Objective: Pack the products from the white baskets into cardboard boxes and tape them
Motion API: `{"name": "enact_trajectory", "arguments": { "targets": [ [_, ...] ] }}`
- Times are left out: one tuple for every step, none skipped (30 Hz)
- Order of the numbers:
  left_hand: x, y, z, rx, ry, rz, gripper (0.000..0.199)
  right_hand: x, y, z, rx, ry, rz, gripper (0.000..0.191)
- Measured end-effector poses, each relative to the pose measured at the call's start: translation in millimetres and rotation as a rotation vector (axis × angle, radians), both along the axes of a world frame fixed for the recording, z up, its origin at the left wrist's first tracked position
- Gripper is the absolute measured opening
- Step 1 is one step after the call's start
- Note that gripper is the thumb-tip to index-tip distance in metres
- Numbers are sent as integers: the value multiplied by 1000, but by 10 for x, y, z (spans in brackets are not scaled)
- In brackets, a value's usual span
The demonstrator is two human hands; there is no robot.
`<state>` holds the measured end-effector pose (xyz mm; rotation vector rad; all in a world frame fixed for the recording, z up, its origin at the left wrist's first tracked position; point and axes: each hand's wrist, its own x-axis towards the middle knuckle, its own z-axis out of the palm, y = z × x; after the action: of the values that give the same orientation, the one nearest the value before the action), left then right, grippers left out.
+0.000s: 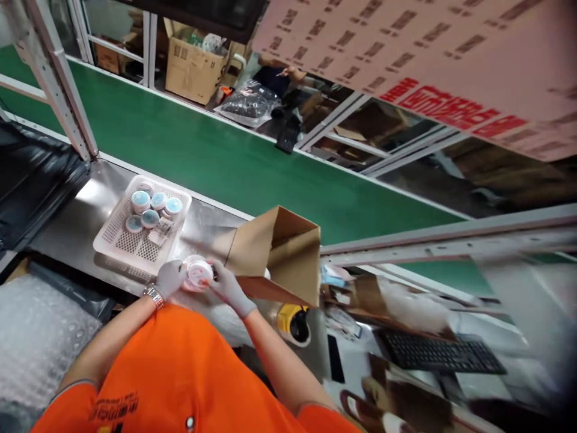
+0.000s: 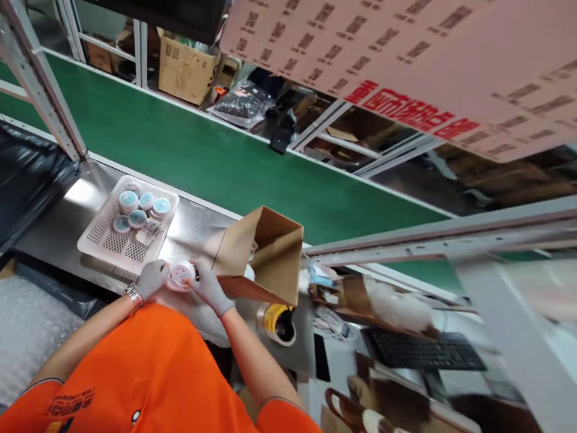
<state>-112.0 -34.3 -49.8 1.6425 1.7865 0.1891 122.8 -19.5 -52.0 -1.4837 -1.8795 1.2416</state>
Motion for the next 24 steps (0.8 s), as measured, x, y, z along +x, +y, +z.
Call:
{"name": "enact_trajectory", "arguments": {
  "targets": [
    [5, 0, 13, 2, 17, -10, 42, -7, -67, -83, -10, -39, 35, 48],
    [10, -1, 27, 6, 35, -23, 42, -42, -114, -151, 1, -87, 58, 47],
    [13, -5, 41, 13, 55, -33, 41, -92, -150, -204, 26, -148, 71, 46],
    [15, -10, 56, 18, 76, -41, 40, -145, -181, -239, 62, -218, 71, 45],
    [15, -17, 70, 26, 97, -45, 40, -195, -214, -261, 106, -283, 55, 44],
    [12, -25, 84, 37, 115, -45, 39, -237, -251, -272, 155, -334, 33, 45],
    [7, -34, 95, 48, 128, -45, 38, -272, -292, -275, 210, -371, 4, 49],
    [0, -43, 104, 59, 137, -45, 38, -300, -332, -273, 264, -397, -21, 59],
    [-8, -51, 111, 70, 142, -48, 38, -326, -367, -267, 308, -419, -37, 75],
    [-15, -59, 114, 83, 143, -56, 39, -350, -391, -257, 333, -446, -43, 95],
    [-21, -66, 116, 95, 143, -67, 40, -375, -402, -244, 330, -483, -40, 114],
    [-23, -73, 116, 102, 143, -81, 40, -401, -398, -227, 295, -526, -28, 128],
    [-20, -79, 117, 108, 145, -94, 40, -426, -382, -207, 236, -567, -11, 134],
    [-12, -85, 121, 115, 148, -103, 39, -449, -358, -184, 166, -598, 6, 135],
    [2, -92, 129, 121, 153, -108, 38, -467, -332, -160, 106, -610, 18, 132],
    [23, -99, 143, 126, 156, -112, 37, -479, -308, -134, 65, -603, 27, 127],
    [51, -107, 165, 134, 153, -117, 35, -483, -290, -108, 42, -580, 37, 120],
    [84, -116, 196, 146, 144, -124, 35, -479, -281, -80, 39, -540, 50, 112],
    [122, -124, 238, 161, 128, -136, 34, -468, -281, -48, 43, -492, 65, 104],
    [164, -132, 293, 177, 105, -150, 34, -448, -290, -12, 50, -438, 78, 97],
    [211, -138, 362, 197, 80, -162, 34, -422, -304, 33, 59, -380, 85, 91],
    [261, -141, 446, 220, 53, -172, 34, -389, -321, 89, 73, -320, 82, 85],
    [315, -141, 548, 249, 25, -180, 33, -348, -338, 158, 99, -256, 71, 80],
    [375, -136, 666, 281, -6, -188, 33, -297, -350, 243, 130, -193, 50, 76]
  ]
}}
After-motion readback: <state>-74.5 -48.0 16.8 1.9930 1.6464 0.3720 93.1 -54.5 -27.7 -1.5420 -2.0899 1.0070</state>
